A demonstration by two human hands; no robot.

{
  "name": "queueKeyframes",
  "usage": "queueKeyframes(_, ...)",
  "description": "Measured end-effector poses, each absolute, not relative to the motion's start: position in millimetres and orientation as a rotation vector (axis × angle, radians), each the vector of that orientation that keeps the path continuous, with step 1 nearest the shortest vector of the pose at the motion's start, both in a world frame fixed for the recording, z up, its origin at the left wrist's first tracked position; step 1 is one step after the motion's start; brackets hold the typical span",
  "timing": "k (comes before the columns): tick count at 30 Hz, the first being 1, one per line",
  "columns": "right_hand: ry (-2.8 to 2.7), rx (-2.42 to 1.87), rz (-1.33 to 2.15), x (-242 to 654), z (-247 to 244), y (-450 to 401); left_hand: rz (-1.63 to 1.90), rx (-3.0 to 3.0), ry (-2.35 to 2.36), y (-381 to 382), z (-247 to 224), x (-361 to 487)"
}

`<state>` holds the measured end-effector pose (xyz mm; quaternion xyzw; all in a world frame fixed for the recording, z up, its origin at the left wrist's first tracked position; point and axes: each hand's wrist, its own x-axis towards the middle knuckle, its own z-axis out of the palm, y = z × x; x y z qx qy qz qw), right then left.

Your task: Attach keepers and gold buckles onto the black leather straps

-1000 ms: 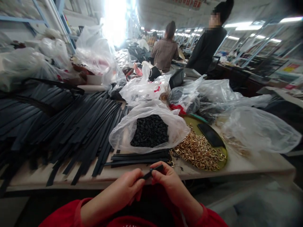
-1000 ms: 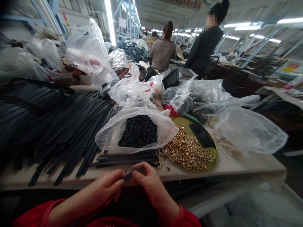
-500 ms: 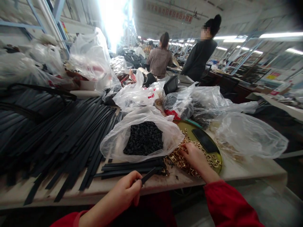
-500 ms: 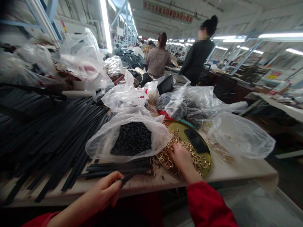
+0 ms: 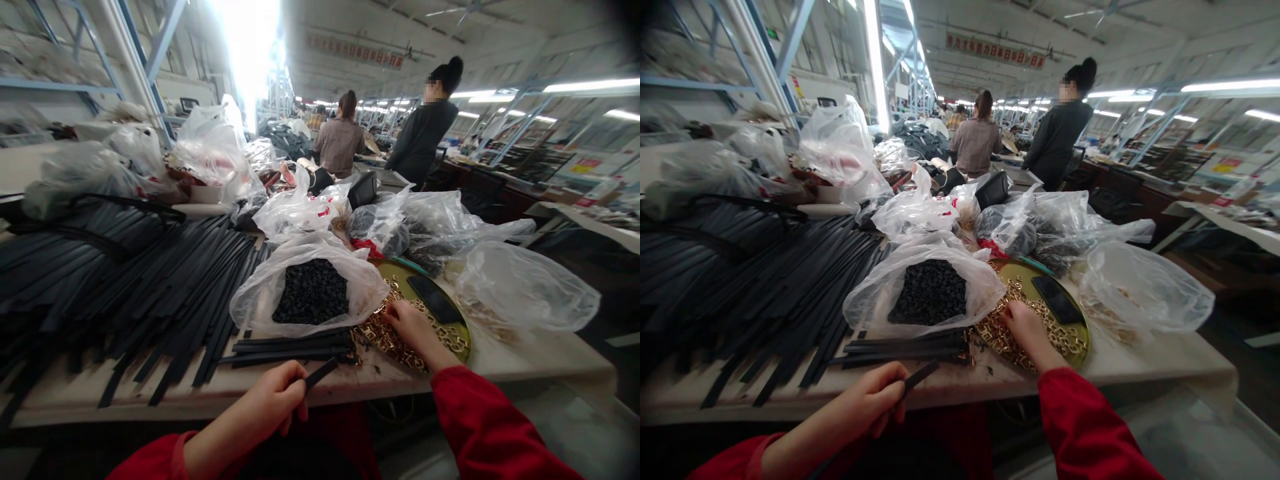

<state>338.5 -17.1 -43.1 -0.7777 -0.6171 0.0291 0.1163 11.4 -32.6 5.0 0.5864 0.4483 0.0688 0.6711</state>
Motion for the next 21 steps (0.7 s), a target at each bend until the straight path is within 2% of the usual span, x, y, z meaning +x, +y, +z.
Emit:
queueKeyframes(7, -1.718, -2.153, -0.001, 312.4, -35.3, -28.3, 0.324, 1.360, 1.001, -30.2, 7.3, 6.1)
queueKeyframes(17, -1.527, -2.177, 0.070, 325.5, -36.2, -30.8, 0.288, 1.404, 1.009, -25.0, 7.7, 2.9)
queueKeyframes(19, -1.461, -2.122, 0.223, 315.5, -28.5, -35.8, 0.292, 1.403, 1.002, -22.3, 11.2, 5.1)
queueKeyframes(21, -1.278, -1.962, 0.614, 294.2, -20.5, -40.3, 0.297, 1.400, 0.988, -18.5, 16.8, 9.0)
